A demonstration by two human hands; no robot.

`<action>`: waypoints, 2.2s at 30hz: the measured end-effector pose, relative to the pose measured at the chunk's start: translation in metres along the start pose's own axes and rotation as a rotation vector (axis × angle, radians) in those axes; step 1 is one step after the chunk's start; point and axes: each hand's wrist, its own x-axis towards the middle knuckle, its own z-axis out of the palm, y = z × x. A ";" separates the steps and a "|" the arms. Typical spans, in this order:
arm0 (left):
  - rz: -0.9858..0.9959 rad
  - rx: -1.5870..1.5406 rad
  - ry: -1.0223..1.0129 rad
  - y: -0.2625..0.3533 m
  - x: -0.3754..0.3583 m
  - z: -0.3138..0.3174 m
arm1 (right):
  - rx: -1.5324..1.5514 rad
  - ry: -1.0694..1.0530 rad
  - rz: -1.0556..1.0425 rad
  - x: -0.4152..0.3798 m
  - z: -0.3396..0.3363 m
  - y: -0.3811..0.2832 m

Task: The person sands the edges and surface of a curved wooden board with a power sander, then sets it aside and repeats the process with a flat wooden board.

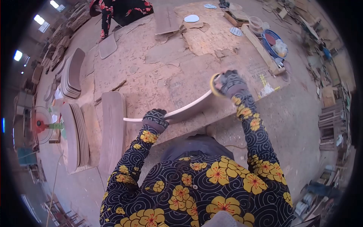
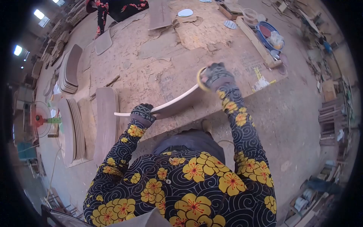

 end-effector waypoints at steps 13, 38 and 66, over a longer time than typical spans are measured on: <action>0.143 -0.016 -0.066 -0.036 -0.005 -0.011 | 0.125 0.543 -0.010 -0.109 0.070 -0.110; 0.191 -0.053 0.114 -0.033 -0.028 0.019 | -0.561 -0.281 0.157 -0.029 -0.015 -0.054; 0.193 -0.005 0.065 -0.034 -0.023 0.013 | -0.252 -0.209 0.171 -0.059 0.028 -0.160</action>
